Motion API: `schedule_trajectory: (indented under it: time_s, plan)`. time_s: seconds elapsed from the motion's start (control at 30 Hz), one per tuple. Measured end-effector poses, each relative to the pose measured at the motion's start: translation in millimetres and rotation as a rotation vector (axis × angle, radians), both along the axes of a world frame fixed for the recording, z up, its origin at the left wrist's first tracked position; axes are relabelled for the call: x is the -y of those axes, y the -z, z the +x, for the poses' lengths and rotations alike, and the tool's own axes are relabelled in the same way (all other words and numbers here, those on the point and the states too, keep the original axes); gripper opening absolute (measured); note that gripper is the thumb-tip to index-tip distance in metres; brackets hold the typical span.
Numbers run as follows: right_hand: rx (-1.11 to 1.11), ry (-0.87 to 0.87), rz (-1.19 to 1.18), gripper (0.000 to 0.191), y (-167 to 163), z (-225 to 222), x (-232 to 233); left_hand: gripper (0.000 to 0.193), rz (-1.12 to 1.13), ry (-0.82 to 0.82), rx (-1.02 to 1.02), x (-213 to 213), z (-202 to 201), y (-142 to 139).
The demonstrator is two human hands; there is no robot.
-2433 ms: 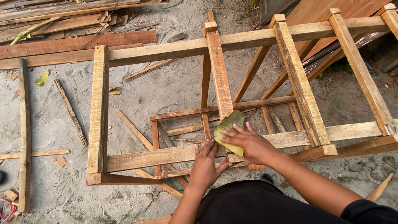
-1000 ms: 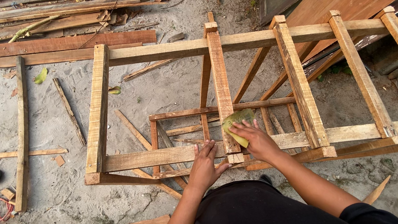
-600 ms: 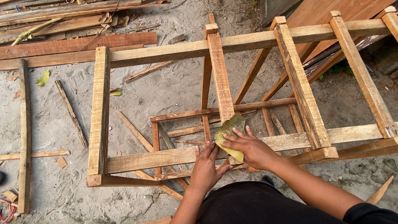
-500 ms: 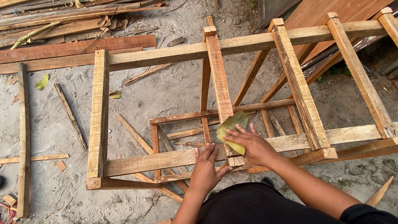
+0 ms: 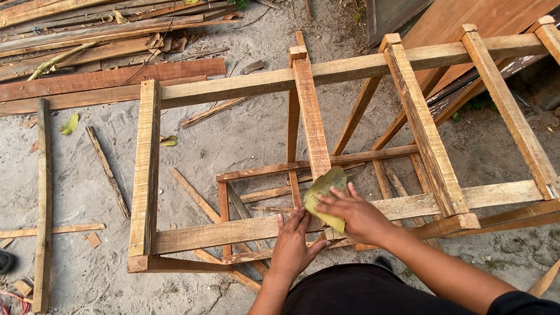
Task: The person sands the surface and edges of a wooden frame structure using a piece of sandpaper held by hand.
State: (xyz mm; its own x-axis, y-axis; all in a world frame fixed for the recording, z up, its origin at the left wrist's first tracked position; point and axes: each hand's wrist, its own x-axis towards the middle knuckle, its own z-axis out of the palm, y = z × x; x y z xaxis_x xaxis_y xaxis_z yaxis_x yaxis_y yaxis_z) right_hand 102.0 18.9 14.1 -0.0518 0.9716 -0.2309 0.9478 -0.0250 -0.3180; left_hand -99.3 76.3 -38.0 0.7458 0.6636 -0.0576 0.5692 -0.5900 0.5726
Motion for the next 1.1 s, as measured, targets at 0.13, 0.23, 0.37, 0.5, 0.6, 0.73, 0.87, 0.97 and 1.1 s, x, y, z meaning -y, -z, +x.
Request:
schedule_trajectory:
  time_s: [0.13, 0.23, 0.37, 0.5, 0.6, 0.73, 0.87, 0.97, 1.1]
  plan:
    - [0.015, 0.050, -0.059, 0.069, -7.4, 0.3, -5.9, 0.083, -0.022, 0.006, -0.014, 0.4, -0.1, -2.7]
    - [0.017, 0.209, -0.042, 0.054, -18.3, 1.7, -16.2, 0.085, 0.003, 0.002, 0.042, 0.6, -0.1, -4.6]
    - [0.080, -0.095, -0.155, 0.059, -35.2, -0.2, -29.6, 0.084, -0.008, 0.006, 0.014, 1.2, -1.2, -5.5]
    - [0.158, -0.104, -0.085, 0.048, -47.0, -1.1, -42.7, 0.082, 0.013, 0.002, 0.040, 1.6, -1.3, -4.0]
    - [0.130, -0.205, -0.161, 0.049, -46.5, -5.0, -48.0, 0.085, -0.009, 0.013, -0.045, 1.3, 0.2, -2.3]
    - [0.135, -0.209, -0.178, 0.046, -41.9, -8.4, -49.9, 0.088, -0.029, -0.001, -0.010, 1.7, 0.0, -1.0]
    - [0.120, -0.123, -0.151, 0.049, -46.3, -8.2, -49.4, 0.088, -0.016, -0.002, 0.000, 2.0, -1.7, -0.8]
    - [0.088, -0.170, -0.222, 0.044, -54.4, -10.0, -49.5, 0.089, -0.029, 0.002, -0.031, 2.1, -2.0, 0.0]
    - [0.197, -0.015, -0.244, 0.053, -61.5, -13.9, -52.1, 0.090, -0.007, 0.000, -0.002, 2.5, -1.8, 1.5]
